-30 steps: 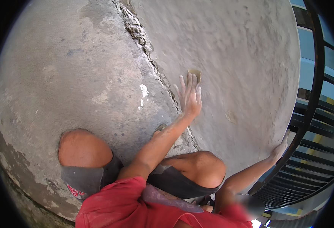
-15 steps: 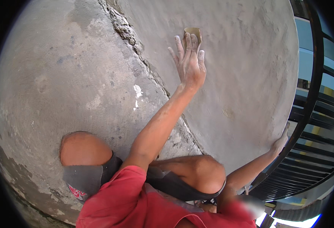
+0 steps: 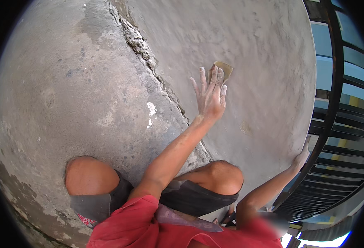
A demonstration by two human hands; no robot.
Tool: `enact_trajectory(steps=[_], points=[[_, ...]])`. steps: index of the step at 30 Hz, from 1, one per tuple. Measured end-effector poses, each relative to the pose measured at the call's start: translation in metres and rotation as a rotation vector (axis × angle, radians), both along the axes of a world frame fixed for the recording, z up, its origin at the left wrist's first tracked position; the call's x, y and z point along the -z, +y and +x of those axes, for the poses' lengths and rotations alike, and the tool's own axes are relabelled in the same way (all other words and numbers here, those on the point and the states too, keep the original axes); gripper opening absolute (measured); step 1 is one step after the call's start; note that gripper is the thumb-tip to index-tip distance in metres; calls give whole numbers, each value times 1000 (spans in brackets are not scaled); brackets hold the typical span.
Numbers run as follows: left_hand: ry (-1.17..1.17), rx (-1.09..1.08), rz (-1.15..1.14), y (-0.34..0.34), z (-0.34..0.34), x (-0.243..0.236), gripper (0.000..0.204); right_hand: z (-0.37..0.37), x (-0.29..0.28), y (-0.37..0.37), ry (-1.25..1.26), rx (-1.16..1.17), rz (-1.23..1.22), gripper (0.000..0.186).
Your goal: The person kneels on a concrete floor and uses a small abrasive pad to rub and smooth a crack and the surrounding surface. The person moves along the crack, repeatedly rubbing the same area with the pad held in the right hand.
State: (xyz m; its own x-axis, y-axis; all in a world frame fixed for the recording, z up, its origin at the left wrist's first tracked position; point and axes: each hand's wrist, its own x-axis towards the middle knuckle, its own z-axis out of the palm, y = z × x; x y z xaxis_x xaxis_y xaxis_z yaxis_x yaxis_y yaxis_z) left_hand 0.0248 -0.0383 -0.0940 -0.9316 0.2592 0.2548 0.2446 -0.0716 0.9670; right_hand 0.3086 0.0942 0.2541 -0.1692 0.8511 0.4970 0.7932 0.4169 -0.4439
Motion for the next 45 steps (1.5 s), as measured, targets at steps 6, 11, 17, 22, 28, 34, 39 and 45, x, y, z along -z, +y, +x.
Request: enact_trajectory(steps=[6, 11, 17, 22, 28, 34, 39, 45], points=[[-37, -66, 111, -12, -50, -34, 61, 27, -10, 12, 40, -73, -77, 80], [12, -52, -29, -6, -3, -10, 59, -19, 2, -15, 4, -11, 17, 85], [-27, -108, 169, -4, -64, -28, 62, 3, 0, 6, 39, -66, 26, 78], [40, -54, 48, 2, -17, -10, 59, -10, 3, -9, 3, -19, 8, 80], [-32, -36, 189, -3, -50, -26, 60, -8, 0, -10, -9, -38, -16, 82], [-6, -114, 140, 3, -58, -24, 60, -3, 2, -13, -6, 1, 3, 80], [-52, 46, 153, -2, -15, -11, 60, -2, -3, -6, -4, -37, -26, 79], [-8, -15, 34, 10, 5, -10, 58, -7, 2, -17, 8, 5, 30, 76]])
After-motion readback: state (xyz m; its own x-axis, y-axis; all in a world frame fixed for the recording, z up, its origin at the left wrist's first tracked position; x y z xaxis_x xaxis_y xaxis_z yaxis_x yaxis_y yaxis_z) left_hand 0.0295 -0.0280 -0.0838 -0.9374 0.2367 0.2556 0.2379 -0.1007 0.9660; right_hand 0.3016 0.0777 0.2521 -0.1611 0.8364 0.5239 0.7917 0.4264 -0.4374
